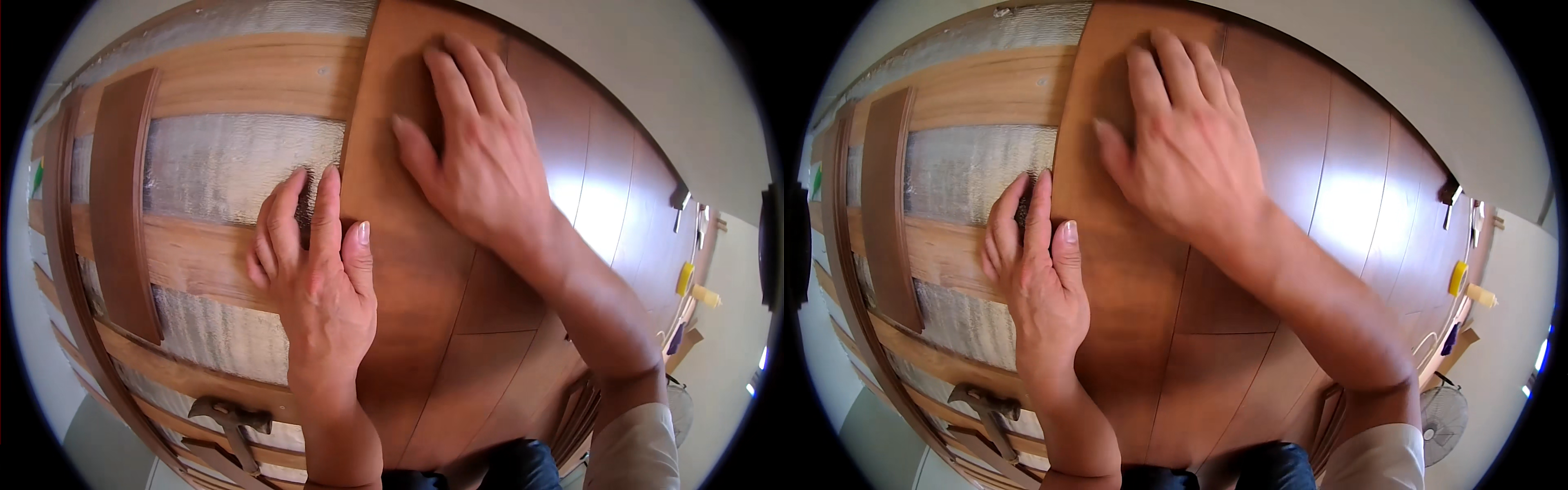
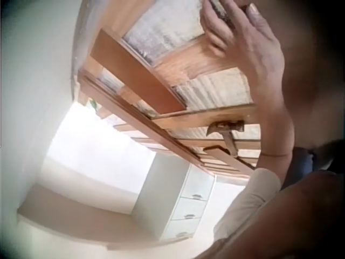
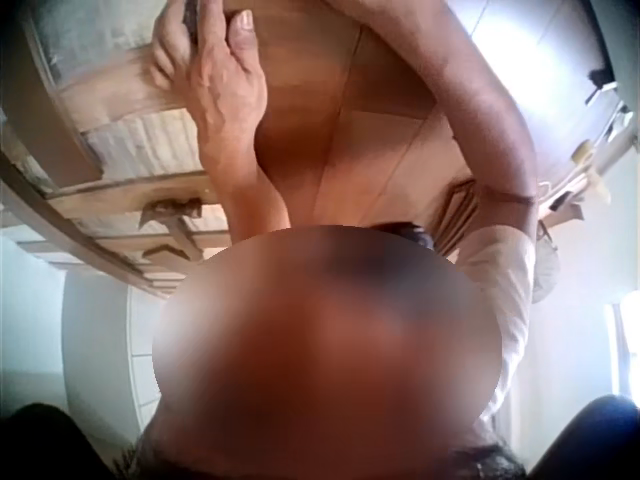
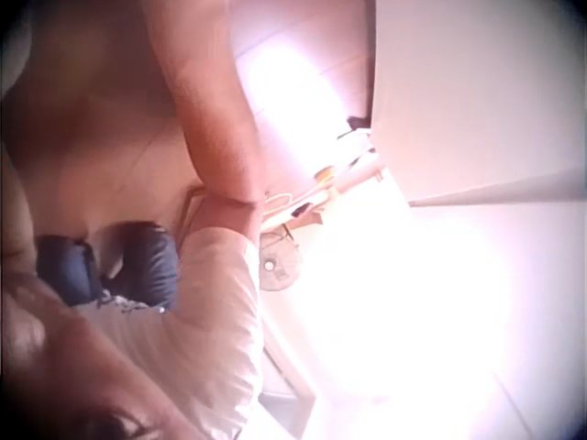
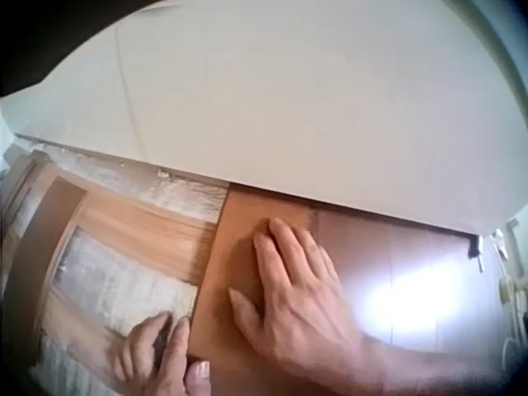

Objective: The person positions wood planks on a subfloor, applies adhesive using a caulking gun, and secures the planks using a hammer and a pneumatic nail gun.

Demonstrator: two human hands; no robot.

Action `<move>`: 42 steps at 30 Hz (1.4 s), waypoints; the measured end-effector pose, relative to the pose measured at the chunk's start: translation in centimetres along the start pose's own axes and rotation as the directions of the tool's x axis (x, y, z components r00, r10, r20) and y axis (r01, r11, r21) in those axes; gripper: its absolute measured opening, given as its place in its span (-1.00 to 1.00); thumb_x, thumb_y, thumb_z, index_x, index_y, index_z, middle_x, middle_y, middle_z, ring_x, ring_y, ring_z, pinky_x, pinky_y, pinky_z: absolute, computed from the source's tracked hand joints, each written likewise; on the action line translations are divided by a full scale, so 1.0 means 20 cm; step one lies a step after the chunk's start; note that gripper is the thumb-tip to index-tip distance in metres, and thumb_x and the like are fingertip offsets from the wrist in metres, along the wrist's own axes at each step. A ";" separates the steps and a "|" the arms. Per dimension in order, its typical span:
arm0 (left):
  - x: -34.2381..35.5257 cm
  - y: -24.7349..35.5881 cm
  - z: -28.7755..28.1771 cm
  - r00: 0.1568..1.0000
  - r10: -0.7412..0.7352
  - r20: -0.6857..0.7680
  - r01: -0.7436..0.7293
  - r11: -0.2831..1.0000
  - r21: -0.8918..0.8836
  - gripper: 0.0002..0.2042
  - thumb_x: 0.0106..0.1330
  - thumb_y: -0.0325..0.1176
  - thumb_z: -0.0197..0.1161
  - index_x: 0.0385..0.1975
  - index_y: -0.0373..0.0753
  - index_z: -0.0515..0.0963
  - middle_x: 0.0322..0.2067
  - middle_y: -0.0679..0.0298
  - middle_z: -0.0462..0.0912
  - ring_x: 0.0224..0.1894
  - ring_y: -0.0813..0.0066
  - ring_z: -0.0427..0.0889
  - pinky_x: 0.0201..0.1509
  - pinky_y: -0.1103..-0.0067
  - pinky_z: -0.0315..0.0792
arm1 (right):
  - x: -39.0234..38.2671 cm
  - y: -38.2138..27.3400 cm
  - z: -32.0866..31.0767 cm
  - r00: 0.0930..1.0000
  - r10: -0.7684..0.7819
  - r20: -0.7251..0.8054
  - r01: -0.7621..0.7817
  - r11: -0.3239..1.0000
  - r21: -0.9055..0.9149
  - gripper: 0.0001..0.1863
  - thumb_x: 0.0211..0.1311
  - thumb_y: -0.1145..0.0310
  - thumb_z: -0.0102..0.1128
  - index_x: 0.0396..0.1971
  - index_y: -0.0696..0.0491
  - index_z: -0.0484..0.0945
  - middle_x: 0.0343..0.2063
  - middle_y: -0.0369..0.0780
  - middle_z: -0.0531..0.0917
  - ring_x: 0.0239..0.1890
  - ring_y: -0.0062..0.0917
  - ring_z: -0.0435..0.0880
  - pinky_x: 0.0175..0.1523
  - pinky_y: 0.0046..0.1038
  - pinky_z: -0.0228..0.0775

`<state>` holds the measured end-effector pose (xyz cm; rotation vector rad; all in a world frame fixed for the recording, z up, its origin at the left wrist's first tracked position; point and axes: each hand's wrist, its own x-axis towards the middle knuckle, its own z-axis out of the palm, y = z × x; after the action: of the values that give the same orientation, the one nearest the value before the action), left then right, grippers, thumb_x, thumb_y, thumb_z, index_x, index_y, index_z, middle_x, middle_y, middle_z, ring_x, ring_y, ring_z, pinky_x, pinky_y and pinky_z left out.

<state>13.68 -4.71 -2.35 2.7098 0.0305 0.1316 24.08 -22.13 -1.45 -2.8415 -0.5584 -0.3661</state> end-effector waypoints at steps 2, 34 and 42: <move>0.00 0.02 -0.02 0.999 -0.014 0.033 0.014 1.000 -0.014 -0.55 0.63 -0.15 0.04 0.41 -0.17 0.46 0.37 0.14 0.42 0.38 0.05 0.37 0.46 0.13 0.13 | 0.13 0.00 0.04 0.998 0.061 0.009 -0.061 0.998 -0.030 -0.18 0.41 -0.08 0.19 0.31 0.39 0.36 0.36 0.21 0.39 0.46 0.10 0.31 0.56 -0.05 0.12; -0.03 -0.01 -0.05 0.998 -0.024 0.055 0.032 0.986 -0.162 -0.52 0.52 -0.15 0.17 0.32 -0.29 0.49 0.38 0.06 0.42 0.39 -0.04 0.37 0.43 0.07 0.19 | 0.33 -0.14 0.06 0.982 -0.028 0.188 0.048 0.993 -0.105 -0.05 0.47 -0.25 0.08 0.39 0.42 0.29 0.42 0.26 0.31 0.51 0.12 0.23 0.59 0.01 0.02; -0.04 -0.04 -0.05 0.999 -0.001 0.041 0.007 0.987 -0.158 -0.55 0.55 -0.12 0.16 0.28 -0.28 0.51 0.38 0.11 0.44 0.38 -0.02 0.41 0.43 0.09 0.21 | 0.30 -0.14 0.08 0.986 0.093 0.137 -0.088 0.995 -0.047 0.05 0.47 -0.30 0.04 0.42 0.48 0.15 0.41 0.30 0.29 0.52 0.20 0.17 0.61 -0.01 -0.03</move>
<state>12.69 -3.51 -1.81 2.5528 0.0128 0.0741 28.72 -17.15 -0.70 -2.9357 -0.4500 -0.1653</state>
